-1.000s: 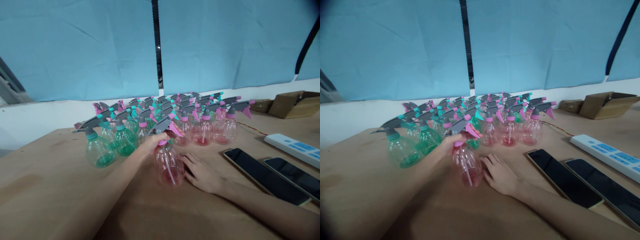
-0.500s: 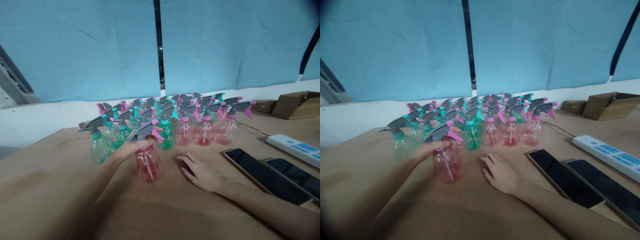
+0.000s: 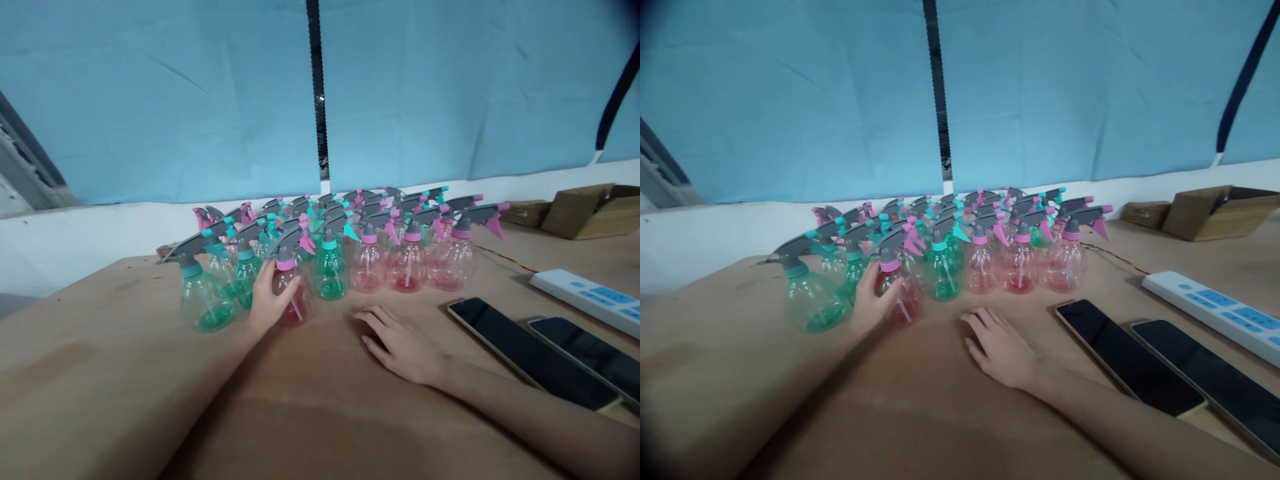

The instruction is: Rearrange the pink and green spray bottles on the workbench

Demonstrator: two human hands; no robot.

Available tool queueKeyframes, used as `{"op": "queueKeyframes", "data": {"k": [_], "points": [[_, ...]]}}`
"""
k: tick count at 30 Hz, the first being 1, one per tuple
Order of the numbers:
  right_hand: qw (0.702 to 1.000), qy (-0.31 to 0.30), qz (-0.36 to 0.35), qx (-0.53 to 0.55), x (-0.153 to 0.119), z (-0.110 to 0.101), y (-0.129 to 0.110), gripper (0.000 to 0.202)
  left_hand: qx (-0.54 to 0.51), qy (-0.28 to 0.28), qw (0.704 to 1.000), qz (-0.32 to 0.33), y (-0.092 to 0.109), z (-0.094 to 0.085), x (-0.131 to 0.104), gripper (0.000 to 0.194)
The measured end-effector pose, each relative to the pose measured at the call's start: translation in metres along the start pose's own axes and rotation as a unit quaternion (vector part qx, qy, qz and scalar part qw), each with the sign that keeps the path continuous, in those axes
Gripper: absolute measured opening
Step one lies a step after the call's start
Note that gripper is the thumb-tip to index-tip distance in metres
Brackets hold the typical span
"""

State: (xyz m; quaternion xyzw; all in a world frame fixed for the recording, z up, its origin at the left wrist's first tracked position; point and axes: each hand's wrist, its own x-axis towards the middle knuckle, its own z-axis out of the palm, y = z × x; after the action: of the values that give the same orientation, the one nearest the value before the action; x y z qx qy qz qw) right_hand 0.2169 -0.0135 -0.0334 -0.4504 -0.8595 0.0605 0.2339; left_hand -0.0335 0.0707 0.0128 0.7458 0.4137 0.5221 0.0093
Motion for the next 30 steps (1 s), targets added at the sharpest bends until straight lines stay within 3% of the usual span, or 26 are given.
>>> {"op": "queueKeyframes", "data": {"k": [4, 14, 30], "points": [[1.0, 0.004, 0.003, 0.008, 0.0, -0.001, -0.001, 0.035, 0.063, 0.002, 0.997, 0.044, -0.003, 0.001, -0.006, 0.041], [1.0, 0.003, -0.003, 0.002, 0.0, 0.0, 0.0, 0.034, 0.078, -0.015, 0.997, -0.01, -0.006, 0.01, -0.005, 0.047], [1.0, 0.005, 0.004, 0.005, 0.0, -0.001, -0.001, 0.034, 0.072, -0.007, 0.997, -0.033, -0.013, 0.025, 0.012, 0.047]]}}
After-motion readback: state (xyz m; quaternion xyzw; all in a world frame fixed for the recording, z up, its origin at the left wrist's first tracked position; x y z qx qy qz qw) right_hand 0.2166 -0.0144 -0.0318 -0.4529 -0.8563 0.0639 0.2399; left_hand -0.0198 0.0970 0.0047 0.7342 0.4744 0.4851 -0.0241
